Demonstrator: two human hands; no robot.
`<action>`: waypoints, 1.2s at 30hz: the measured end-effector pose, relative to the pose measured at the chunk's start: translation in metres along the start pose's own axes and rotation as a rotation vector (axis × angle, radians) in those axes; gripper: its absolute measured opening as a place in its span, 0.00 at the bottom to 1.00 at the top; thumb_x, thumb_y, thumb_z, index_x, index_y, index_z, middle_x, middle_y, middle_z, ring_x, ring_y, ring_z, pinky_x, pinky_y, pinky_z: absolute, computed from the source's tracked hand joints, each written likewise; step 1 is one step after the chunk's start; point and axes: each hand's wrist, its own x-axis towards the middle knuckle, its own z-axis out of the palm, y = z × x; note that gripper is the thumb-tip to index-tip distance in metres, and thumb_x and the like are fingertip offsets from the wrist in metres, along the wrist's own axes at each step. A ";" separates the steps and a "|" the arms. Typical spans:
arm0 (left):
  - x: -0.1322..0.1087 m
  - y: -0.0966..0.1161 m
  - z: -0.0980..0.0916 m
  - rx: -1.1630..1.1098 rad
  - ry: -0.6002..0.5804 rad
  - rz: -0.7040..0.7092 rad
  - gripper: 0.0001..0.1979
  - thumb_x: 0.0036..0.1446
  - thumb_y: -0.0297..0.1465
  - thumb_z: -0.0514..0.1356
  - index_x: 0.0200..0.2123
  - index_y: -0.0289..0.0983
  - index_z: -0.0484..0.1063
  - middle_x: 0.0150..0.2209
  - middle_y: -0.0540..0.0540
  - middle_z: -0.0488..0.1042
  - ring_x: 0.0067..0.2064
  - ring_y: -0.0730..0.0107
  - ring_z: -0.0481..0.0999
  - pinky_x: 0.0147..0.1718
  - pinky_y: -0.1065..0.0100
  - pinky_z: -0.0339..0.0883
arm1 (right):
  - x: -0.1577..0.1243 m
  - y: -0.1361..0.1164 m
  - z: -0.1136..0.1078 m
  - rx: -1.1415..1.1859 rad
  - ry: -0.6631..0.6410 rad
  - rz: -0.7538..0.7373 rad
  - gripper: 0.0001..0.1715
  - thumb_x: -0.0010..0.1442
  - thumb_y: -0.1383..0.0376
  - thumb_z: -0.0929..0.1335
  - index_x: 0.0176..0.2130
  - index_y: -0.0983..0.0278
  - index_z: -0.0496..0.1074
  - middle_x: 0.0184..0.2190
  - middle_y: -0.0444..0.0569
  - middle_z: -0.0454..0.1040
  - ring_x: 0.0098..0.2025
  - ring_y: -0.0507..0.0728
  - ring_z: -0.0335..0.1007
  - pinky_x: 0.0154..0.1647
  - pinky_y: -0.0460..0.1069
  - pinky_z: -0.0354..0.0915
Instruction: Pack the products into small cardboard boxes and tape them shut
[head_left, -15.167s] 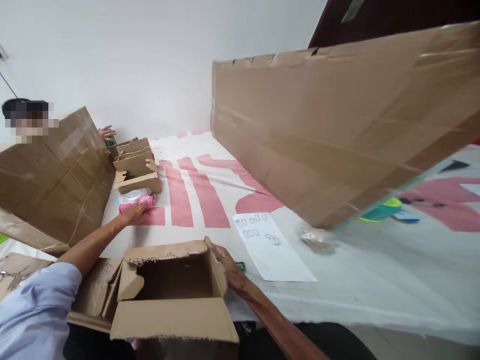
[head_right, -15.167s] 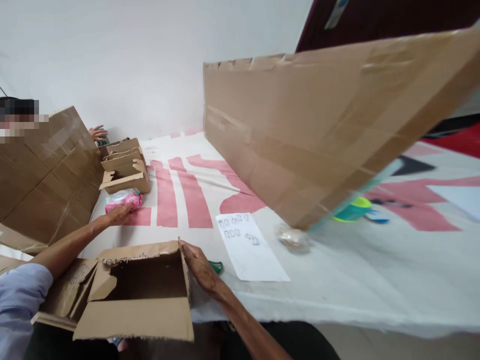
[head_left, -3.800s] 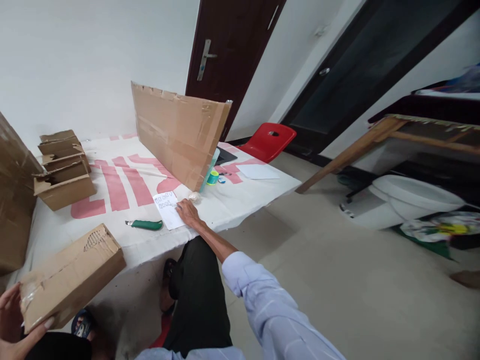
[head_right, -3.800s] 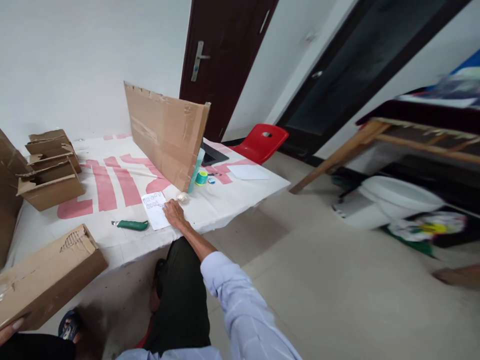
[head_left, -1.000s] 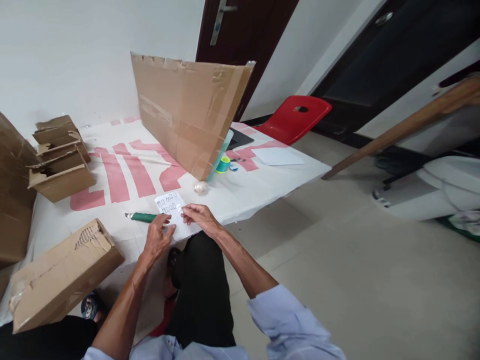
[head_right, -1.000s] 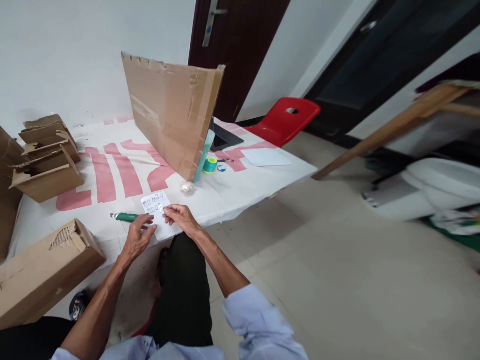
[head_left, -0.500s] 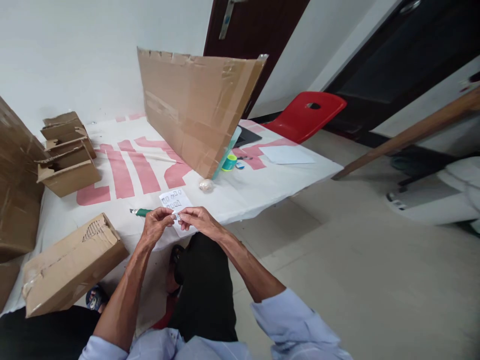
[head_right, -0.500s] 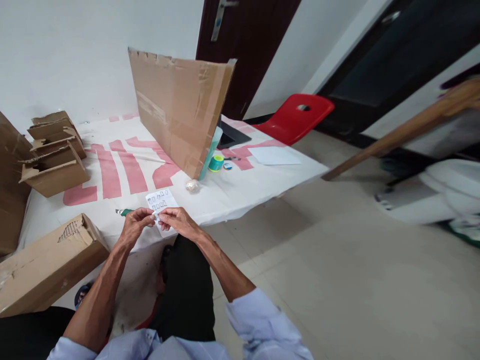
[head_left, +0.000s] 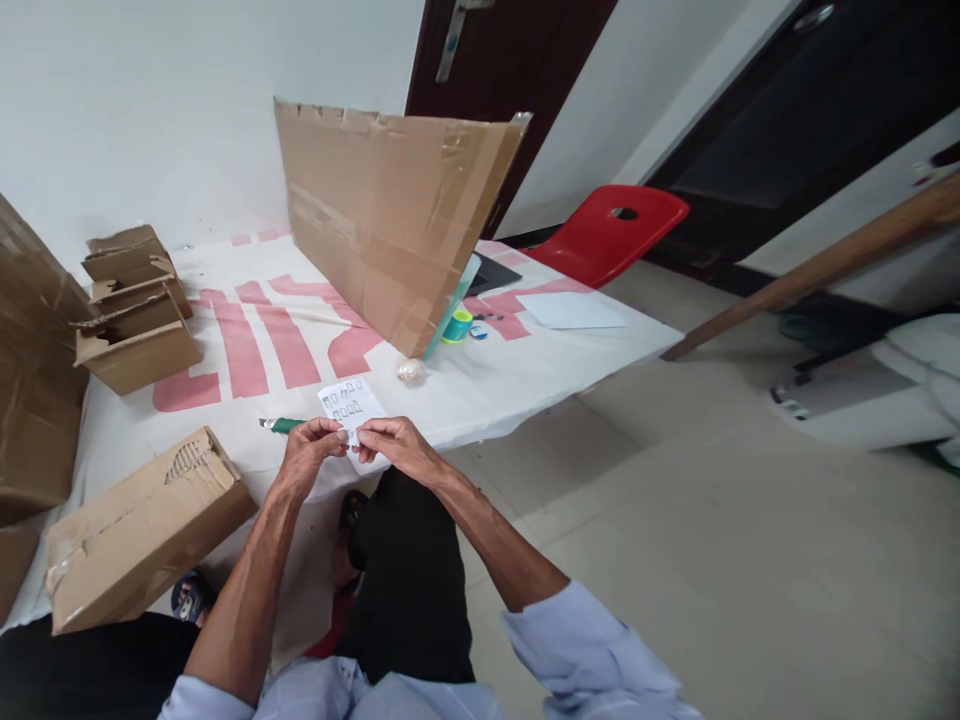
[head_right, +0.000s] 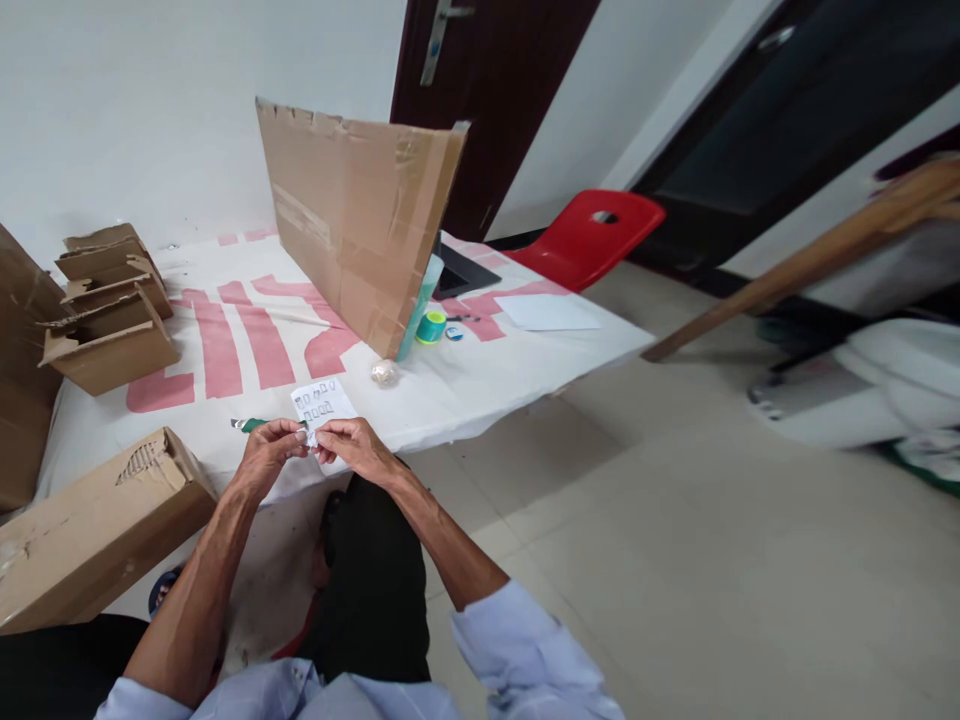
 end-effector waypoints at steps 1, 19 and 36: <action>0.000 0.000 0.000 -0.013 0.002 -0.004 0.21 0.38 0.41 0.82 0.30 0.34 0.81 0.27 0.48 0.80 0.28 0.72 0.77 0.33 0.69 0.71 | 0.000 0.000 0.001 0.007 0.008 0.000 0.21 0.59 0.48 0.76 0.30 0.63 0.80 0.24 0.46 0.80 0.27 0.54 0.75 0.35 0.51 0.72; -0.006 -0.007 -0.007 -0.031 0.051 0.127 0.21 0.40 0.45 0.82 0.29 0.36 0.82 0.30 0.47 0.81 0.34 0.68 0.79 0.36 0.67 0.73 | 0.001 -0.005 0.019 0.155 0.123 0.069 0.21 0.53 0.48 0.78 0.28 0.63 0.79 0.27 0.47 0.80 0.27 0.54 0.75 0.32 0.50 0.71; -0.029 0.014 -0.006 0.036 0.082 0.365 0.18 0.47 0.45 0.80 0.27 0.39 0.81 0.38 0.44 0.80 0.42 0.62 0.77 0.43 0.64 0.71 | 0.009 -0.012 0.038 0.203 0.118 0.018 0.24 0.54 0.45 0.78 0.29 0.62 0.77 0.25 0.45 0.78 0.27 0.53 0.73 0.31 0.49 0.71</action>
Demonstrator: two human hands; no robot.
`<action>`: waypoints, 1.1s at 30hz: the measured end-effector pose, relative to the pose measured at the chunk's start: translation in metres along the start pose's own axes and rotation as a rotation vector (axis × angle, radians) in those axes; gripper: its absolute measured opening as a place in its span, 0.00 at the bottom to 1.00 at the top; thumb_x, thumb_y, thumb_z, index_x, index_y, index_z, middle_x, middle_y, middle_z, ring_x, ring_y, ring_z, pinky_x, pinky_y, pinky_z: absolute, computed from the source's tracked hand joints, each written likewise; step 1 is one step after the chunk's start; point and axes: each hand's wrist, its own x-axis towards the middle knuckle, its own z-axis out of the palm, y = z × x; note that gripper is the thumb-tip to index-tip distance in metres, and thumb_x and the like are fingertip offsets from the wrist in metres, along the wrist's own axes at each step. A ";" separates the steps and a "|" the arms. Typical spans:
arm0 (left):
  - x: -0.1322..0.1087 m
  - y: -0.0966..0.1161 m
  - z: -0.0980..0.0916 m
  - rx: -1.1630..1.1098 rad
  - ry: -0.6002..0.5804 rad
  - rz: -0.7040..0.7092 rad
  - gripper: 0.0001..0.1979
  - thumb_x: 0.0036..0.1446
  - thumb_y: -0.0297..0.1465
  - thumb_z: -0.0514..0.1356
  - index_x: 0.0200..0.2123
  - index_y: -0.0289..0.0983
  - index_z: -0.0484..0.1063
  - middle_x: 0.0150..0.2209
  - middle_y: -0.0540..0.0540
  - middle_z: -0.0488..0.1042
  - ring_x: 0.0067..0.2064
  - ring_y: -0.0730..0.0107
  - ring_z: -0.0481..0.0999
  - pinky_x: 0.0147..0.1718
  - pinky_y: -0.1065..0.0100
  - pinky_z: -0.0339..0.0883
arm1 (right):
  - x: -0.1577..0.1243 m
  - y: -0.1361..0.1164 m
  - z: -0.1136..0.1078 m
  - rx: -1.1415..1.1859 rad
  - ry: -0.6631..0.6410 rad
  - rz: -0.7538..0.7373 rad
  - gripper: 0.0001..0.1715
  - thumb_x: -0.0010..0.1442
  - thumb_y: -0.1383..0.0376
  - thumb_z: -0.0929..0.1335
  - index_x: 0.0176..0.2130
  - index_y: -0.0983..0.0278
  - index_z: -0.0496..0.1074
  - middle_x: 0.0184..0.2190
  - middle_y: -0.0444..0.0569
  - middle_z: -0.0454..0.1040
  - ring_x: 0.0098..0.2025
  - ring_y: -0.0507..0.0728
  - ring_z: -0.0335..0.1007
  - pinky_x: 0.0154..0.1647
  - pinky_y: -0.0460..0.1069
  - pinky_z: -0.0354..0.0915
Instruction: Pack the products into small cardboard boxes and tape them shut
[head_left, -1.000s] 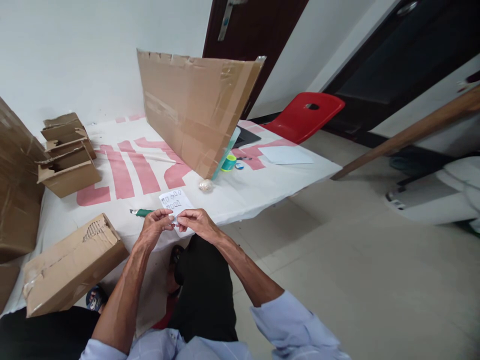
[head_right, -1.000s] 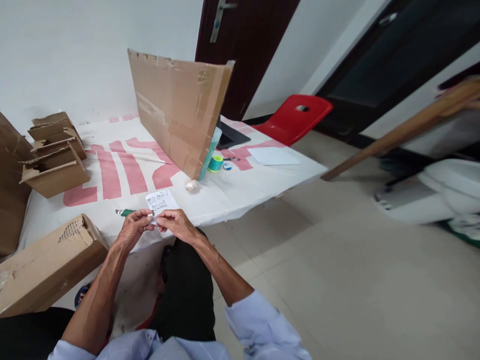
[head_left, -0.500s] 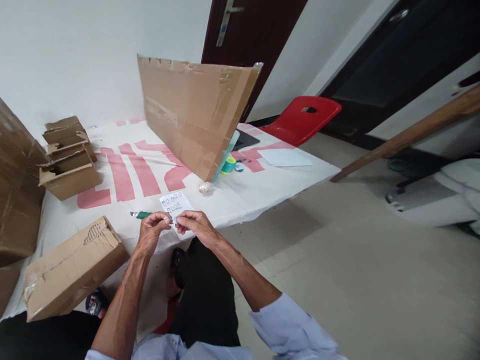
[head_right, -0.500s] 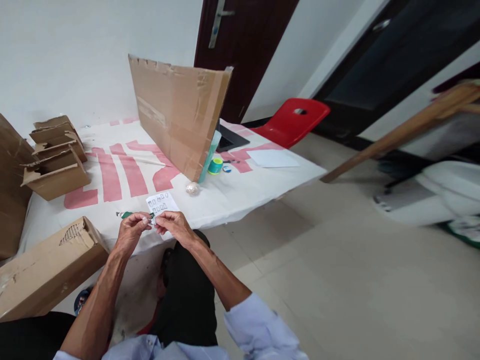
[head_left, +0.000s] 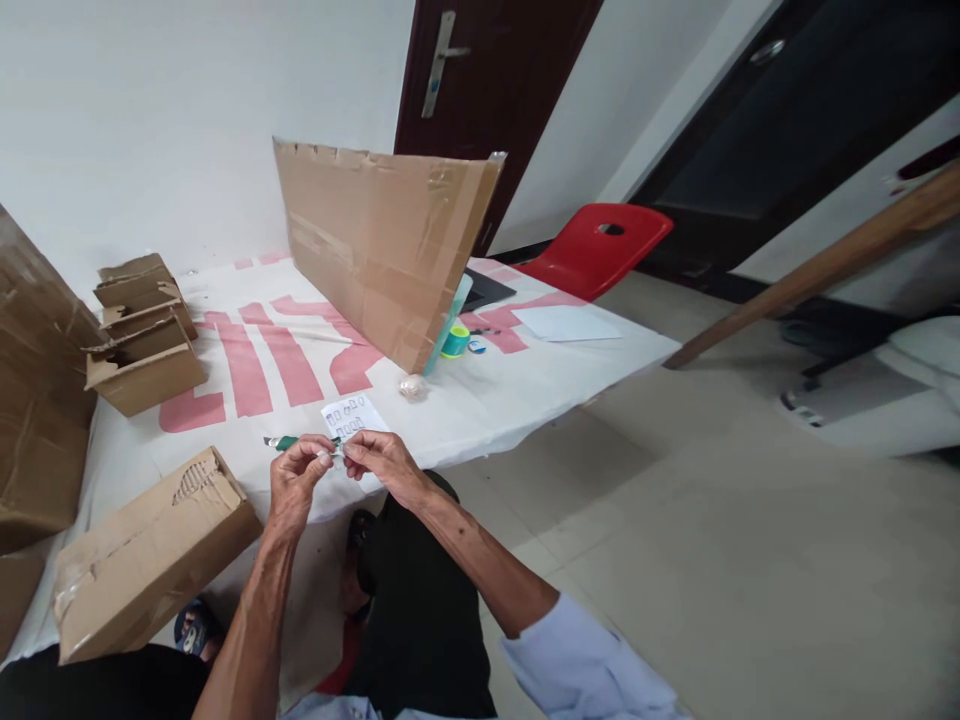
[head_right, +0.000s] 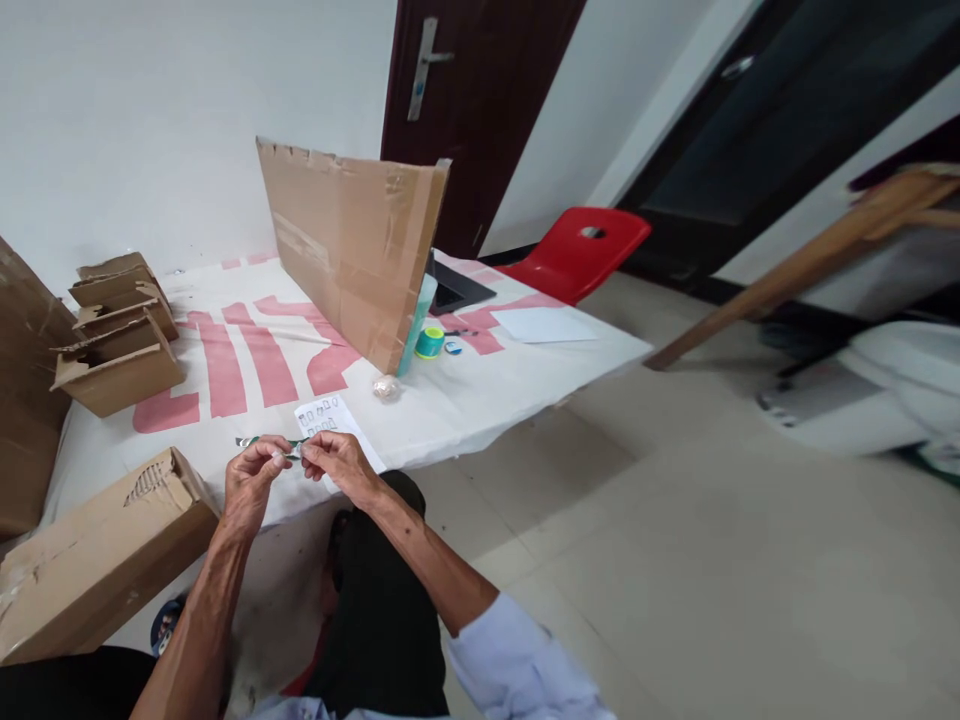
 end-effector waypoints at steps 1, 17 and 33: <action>-0.001 0.002 -0.001 -0.009 0.004 -0.001 0.18 0.47 0.45 0.80 0.27 0.39 0.81 0.38 0.44 0.80 0.41 0.62 0.77 0.42 0.64 0.71 | 0.000 0.000 0.000 0.004 0.002 -0.005 0.24 0.54 0.45 0.78 0.29 0.62 0.77 0.25 0.45 0.78 0.27 0.53 0.73 0.31 0.50 0.71; -0.008 -0.005 -0.012 -0.018 0.081 -0.173 0.21 0.47 0.48 0.79 0.30 0.37 0.79 0.33 0.45 0.82 0.36 0.66 0.79 0.36 0.67 0.73 | -0.007 0.003 -0.009 -0.049 0.077 -0.106 0.23 0.54 0.45 0.79 0.31 0.61 0.78 0.26 0.45 0.76 0.28 0.55 0.72 0.36 0.53 0.73; -0.019 -0.045 0.004 0.581 -0.317 -0.071 0.01 0.55 0.28 0.68 0.31 0.40 0.81 0.50 0.40 0.85 0.51 0.51 0.82 0.51 0.55 0.73 | 0.022 0.049 -0.077 -0.495 0.246 -0.152 0.15 0.58 0.52 0.69 0.32 0.61 0.74 0.27 0.44 0.75 0.31 0.56 0.70 0.35 0.50 0.67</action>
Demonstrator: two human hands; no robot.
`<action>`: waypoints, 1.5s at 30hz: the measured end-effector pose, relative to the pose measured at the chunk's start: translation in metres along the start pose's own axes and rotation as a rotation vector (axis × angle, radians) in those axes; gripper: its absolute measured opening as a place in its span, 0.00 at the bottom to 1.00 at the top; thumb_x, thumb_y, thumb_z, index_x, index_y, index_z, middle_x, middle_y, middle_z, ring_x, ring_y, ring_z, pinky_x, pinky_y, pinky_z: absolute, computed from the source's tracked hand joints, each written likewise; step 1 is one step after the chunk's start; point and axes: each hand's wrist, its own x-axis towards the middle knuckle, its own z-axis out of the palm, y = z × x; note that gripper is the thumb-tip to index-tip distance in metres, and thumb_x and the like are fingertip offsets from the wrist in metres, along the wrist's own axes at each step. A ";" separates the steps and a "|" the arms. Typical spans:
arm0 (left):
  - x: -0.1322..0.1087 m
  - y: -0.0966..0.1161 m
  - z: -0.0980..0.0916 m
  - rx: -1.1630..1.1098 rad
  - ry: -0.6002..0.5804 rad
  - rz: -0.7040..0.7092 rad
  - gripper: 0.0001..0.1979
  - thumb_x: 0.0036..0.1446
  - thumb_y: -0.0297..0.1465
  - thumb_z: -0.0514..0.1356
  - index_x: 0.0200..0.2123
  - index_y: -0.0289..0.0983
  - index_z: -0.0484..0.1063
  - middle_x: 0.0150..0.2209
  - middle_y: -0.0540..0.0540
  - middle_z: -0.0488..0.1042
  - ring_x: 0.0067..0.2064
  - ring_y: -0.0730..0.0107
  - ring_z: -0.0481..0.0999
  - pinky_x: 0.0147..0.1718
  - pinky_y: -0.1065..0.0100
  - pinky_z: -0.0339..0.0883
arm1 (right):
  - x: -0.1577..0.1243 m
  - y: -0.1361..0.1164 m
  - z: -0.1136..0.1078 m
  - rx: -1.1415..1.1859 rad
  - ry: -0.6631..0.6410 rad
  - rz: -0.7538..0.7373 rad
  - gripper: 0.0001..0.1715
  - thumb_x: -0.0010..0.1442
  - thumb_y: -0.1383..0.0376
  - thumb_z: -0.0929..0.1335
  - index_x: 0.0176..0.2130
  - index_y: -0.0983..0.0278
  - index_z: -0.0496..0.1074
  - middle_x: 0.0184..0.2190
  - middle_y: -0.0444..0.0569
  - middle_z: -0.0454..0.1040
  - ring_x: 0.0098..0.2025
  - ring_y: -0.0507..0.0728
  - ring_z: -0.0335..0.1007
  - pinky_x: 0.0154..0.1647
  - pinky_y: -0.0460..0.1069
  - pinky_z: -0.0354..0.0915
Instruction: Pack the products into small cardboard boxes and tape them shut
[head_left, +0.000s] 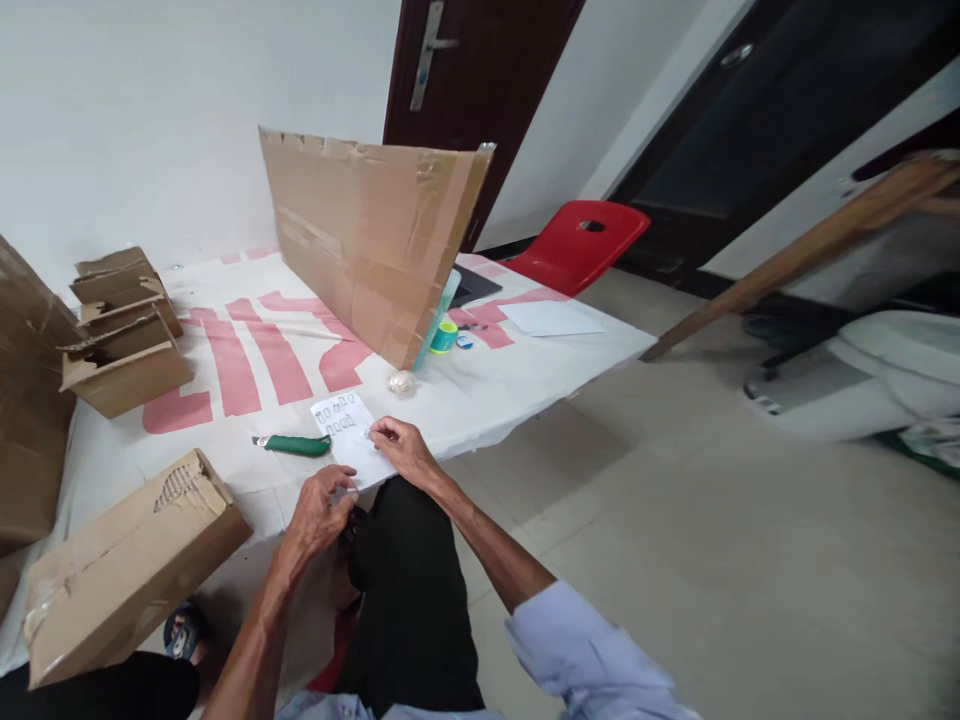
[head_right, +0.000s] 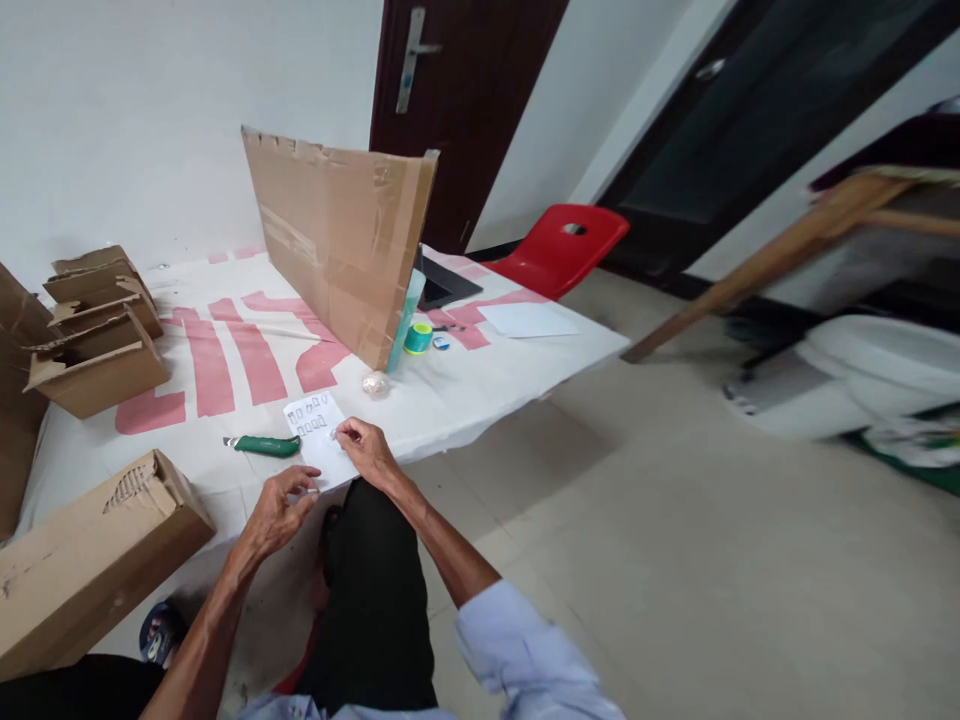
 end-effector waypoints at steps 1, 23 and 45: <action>0.000 -0.003 0.004 0.049 -0.019 0.021 0.03 0.54 0.27 0.67 0.31 0.41 0.81 0.52 0.39 0.85 0.54 0.50 0.82 0.54 0.53 0.73 | 0.008 0.005 -0.003 -0.053 0.005 -0.007 0.14 0.58 0.53 0.68 0.31 0.60 0.74 0.27 0.44 0.76 0.31 0.56 0.70 0.36 0.50 0.67; 0.005 -0.017 0.013 0.185 -0.063 0.085 0.08 0.53 0.23 0.64 0.32 0.42 0.78 0.50 0.39 0.86 0.55 0.48 0.82 0.58 0.48 0.73 | 0.095 0.018 0.000 -0.503 -0.259 -0.046 0.09 0.57 0.71 0.69 0.28 0.60 0.76 0.30 0.49 0.80 0.34 0.57 0.71 0.36 0.50 0.59; 0.002 -0.011 0.006 -0.404 0.164 -0.179 0.15 0.47 0.42 0.75 0.27 0.36 0.80 0.41 0.38 0.86 0.38 0.60 0.80 0.39 0.62 0.74 | 0.068 0.015 0.004 -0.590 -0.172 -0.175 0.17 0.67 0.71 0.63 0.44 0.62 0.81 0.46 0.53 0.84 0.48 0.60 0.77 0.52 0.51 0.68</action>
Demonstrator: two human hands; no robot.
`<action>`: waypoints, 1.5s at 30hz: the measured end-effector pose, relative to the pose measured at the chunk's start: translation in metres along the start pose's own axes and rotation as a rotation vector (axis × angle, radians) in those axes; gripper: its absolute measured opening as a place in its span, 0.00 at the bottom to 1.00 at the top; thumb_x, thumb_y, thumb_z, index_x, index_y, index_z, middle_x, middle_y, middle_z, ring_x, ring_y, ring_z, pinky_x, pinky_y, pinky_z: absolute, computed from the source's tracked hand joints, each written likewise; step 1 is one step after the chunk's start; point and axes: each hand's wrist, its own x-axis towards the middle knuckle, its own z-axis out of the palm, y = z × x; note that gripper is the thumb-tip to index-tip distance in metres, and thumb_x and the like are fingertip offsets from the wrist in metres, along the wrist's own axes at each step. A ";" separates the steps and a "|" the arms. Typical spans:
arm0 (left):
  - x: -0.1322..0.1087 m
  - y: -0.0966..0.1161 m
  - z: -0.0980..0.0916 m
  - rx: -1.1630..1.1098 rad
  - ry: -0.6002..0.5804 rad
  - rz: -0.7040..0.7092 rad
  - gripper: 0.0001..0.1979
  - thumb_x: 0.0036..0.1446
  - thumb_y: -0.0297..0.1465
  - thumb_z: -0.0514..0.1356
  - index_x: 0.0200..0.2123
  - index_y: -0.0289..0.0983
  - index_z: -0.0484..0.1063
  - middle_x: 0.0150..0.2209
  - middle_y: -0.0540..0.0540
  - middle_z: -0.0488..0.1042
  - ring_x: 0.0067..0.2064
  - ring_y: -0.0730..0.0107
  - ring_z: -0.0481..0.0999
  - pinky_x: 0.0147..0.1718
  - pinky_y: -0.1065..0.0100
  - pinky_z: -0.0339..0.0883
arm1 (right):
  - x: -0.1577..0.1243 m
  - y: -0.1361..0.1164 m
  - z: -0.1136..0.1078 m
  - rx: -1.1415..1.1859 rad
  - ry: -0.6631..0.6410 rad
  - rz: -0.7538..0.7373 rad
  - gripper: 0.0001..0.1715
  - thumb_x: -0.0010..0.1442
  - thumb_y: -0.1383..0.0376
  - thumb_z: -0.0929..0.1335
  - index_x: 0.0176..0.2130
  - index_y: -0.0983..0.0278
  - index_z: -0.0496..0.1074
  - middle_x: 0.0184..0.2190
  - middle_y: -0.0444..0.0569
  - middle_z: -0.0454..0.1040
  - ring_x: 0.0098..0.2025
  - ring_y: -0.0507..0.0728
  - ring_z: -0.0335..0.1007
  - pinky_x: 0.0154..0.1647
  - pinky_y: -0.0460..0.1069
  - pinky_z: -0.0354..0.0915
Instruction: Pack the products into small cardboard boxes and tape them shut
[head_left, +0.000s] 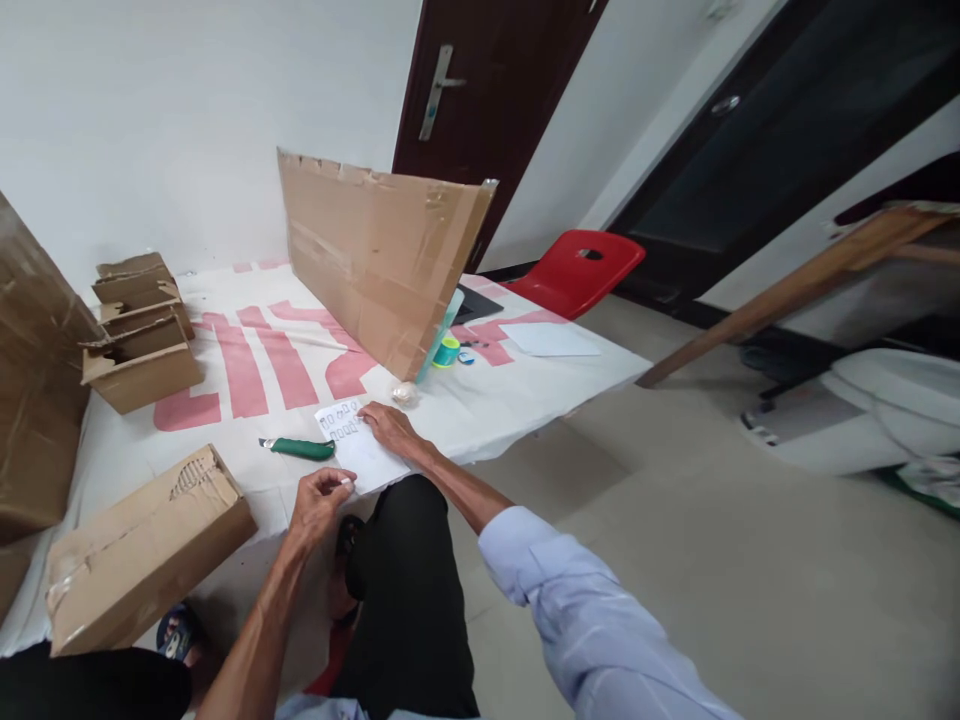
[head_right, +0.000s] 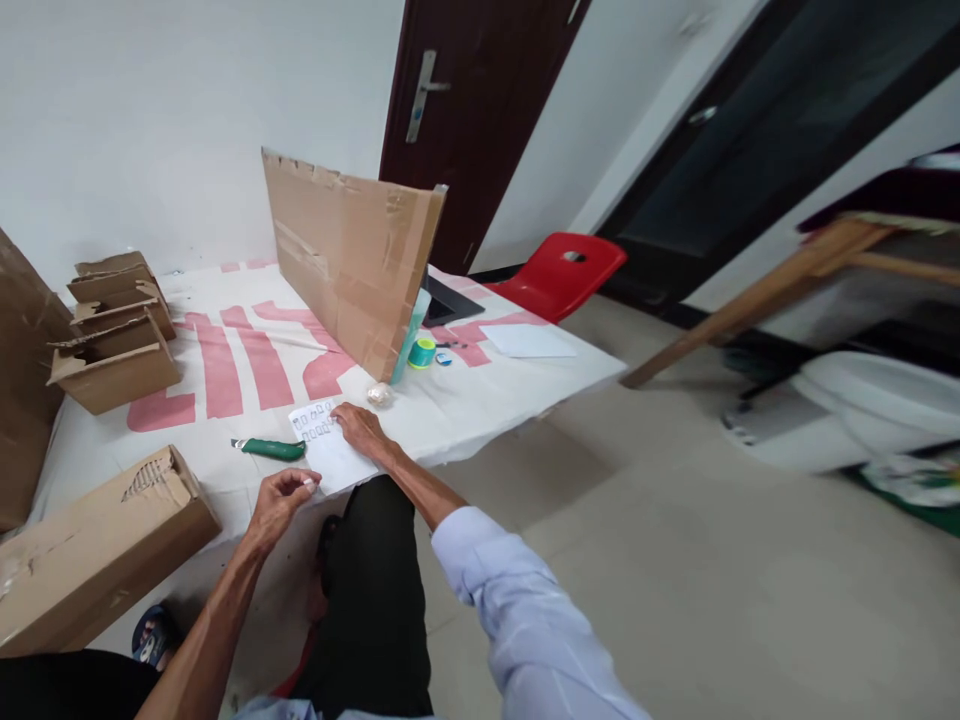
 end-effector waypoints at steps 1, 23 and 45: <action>-0.001 0.004 -0.002 -0.053 0.023 -0.004 0.17 0.47 0.44 0.76 0.27 0.36 0.80 0.40 0.38 0.85 0.39 0.61 0.80 0.38 0.64 0.74 | -0.002 -0.002 -0.003 0.021 0.025 0.001 0.16 0.67 0.72 0.63 0.44 0.62 0.81 0.46 0.53 0.84 0.48 0.60 0.77 0.52 0.51 0.68; -0.031 0.055 -0.005 -0.623 0.118 -0.088 0.24 0.34 0.41 0.86 0.28 0.36 0.80 0.33 0.47 0.81 0.37 0.68 0.80 0.39 0.66 0.75 | -0.101 -0.135 -0.004 0.965 0.008 -0.090 0.14 0.63 0.53 0.75 0.34 0.60 0.79 0.34 0.46 0.76 0.38 0.56 0.72 0.41 0.51 0.69; -0.029 0.052 -0.024 -0.364 0.205 -0.070 0.22 0.35 0.46 0.82 0.25 0.36 0.82 0.28 0.47 0.79 0.31 0.69 0.75 0.36 0.67 0.72 | -0.104 -0.143 -0.014 0.886 0.004 0.114 0.16 0.59 0.52 0.75 0.31 0.60 0.74 0.25 0.42 0.74 0.28 0.53 0.69 0.33 0.49 0.67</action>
